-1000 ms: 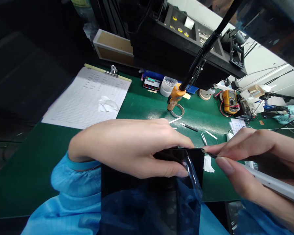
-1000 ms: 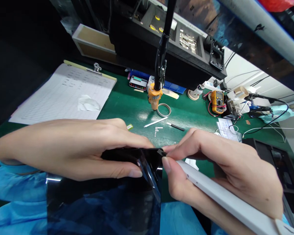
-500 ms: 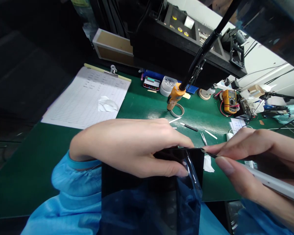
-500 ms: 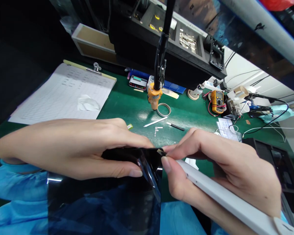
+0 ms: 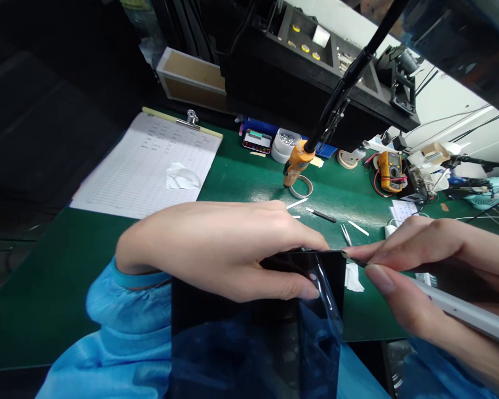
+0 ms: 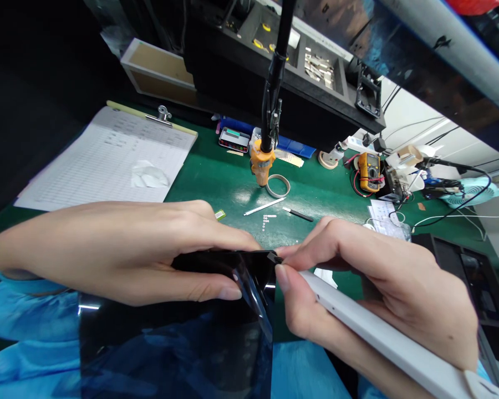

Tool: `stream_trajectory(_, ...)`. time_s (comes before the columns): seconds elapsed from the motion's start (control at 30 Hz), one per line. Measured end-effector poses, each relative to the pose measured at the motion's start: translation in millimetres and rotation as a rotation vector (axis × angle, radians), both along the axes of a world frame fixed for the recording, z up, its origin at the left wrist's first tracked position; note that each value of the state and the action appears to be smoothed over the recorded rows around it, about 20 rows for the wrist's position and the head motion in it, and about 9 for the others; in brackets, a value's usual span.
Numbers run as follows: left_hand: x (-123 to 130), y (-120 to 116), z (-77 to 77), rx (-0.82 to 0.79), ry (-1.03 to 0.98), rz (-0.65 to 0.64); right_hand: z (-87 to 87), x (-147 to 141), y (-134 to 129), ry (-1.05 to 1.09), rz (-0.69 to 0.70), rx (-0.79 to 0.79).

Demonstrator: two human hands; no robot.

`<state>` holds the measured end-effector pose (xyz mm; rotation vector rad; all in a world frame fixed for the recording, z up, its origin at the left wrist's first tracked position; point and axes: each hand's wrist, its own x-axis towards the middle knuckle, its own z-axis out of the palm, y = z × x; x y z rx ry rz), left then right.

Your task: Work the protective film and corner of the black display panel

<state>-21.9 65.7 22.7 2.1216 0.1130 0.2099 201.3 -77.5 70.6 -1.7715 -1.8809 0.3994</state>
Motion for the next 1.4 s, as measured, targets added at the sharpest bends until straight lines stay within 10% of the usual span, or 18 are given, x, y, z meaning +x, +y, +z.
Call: stream_trajectory(1.4,5.3,0.7,-2.9,0.002,0.018,0.007,-0.9,5.2,0.0,-0.02,0.054,0.007)
